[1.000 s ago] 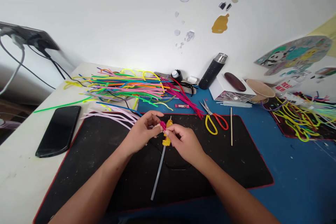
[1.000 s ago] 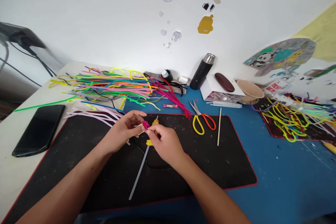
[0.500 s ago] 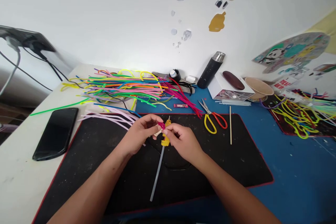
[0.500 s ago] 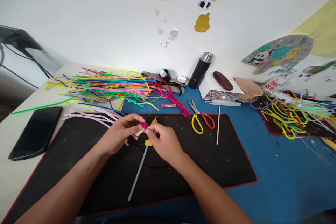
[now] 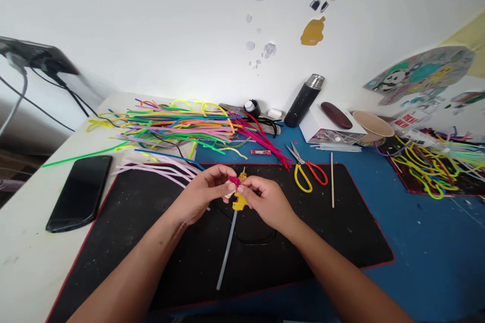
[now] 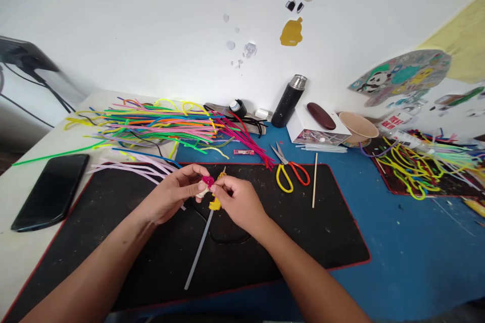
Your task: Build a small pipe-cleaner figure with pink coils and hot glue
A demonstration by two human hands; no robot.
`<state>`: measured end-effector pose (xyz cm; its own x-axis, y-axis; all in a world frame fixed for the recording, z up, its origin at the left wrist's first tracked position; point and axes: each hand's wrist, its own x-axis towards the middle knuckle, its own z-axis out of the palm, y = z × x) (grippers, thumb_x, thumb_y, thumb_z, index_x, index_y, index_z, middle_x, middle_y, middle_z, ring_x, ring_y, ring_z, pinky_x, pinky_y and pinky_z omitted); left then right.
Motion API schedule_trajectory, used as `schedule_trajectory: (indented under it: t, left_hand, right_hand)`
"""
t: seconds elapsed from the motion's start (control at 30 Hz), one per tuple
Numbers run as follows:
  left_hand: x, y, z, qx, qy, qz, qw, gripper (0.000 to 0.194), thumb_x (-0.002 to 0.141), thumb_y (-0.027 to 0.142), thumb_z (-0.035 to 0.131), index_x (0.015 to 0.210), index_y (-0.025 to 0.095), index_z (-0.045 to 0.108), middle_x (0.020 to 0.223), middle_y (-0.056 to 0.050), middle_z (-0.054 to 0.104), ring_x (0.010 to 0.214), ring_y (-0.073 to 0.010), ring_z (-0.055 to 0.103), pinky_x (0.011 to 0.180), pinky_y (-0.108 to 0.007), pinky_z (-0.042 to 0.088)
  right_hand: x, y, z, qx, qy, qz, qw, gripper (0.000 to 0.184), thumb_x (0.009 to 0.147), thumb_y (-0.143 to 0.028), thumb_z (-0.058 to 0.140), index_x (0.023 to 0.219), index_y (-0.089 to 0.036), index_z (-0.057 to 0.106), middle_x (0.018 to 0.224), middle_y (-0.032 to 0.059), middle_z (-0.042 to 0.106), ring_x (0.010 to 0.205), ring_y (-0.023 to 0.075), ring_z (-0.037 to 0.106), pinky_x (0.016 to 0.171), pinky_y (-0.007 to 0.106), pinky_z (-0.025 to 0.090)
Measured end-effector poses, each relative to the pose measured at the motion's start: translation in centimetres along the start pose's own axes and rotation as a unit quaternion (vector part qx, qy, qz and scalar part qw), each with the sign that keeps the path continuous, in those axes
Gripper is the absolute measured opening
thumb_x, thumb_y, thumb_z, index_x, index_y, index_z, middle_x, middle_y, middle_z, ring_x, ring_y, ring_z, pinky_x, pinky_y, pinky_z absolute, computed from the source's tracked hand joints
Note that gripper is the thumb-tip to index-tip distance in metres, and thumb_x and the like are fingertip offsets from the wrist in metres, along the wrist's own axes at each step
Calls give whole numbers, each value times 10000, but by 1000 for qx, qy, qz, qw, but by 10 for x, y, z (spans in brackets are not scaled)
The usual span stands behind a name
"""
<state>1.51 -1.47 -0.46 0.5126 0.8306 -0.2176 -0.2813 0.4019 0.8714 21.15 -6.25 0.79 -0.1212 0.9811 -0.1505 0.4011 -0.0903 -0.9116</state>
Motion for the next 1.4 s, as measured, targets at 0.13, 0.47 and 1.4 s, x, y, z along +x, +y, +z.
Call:
schedule_trajectory:
  t: [0.13, 0.47, 1.4]
  left_hand:
    - [0, -1, 1, 13, -8, 4, 1000, 404, 725, 390, 976, 952, 182, 713, 868, 3, 630, 729, -123, 565, 603, -232, 512]
    - [0, -6, 0, 95, -19, 37, 995, 388, 778, 342, 930, 1019, 196, 663, 938, 0, 640, 824, -138, 590, 739, -260, 506]
    - [-1, 0, 0, 86, -11, 34, 996, 315, 836, 365, 873, 1021, 187, 690, 967, -24, 668, 826, -152, 620, 701, -259, 566]
  right_hand:
    - [0, -1, 0, -15, -3, 4, 1000, 243, 992, -386, 628, 864, -208, 733, 669, -27, 617, 598, 140, 546, 588, 268, 381]
    - [4, 4, 1, -11, 5, 0, 1000, 219, 972, -359, 620, 863, -205, 733, 758, 1, 680, 667, 154, 559, 629, 272, 411]
    - [5, 4, 10, 56, 13, 0, 998, 215, 963, -387, 654, 864, -203, 705, 672, -33, 597, 608, 135, 522, 573, 263, 387]
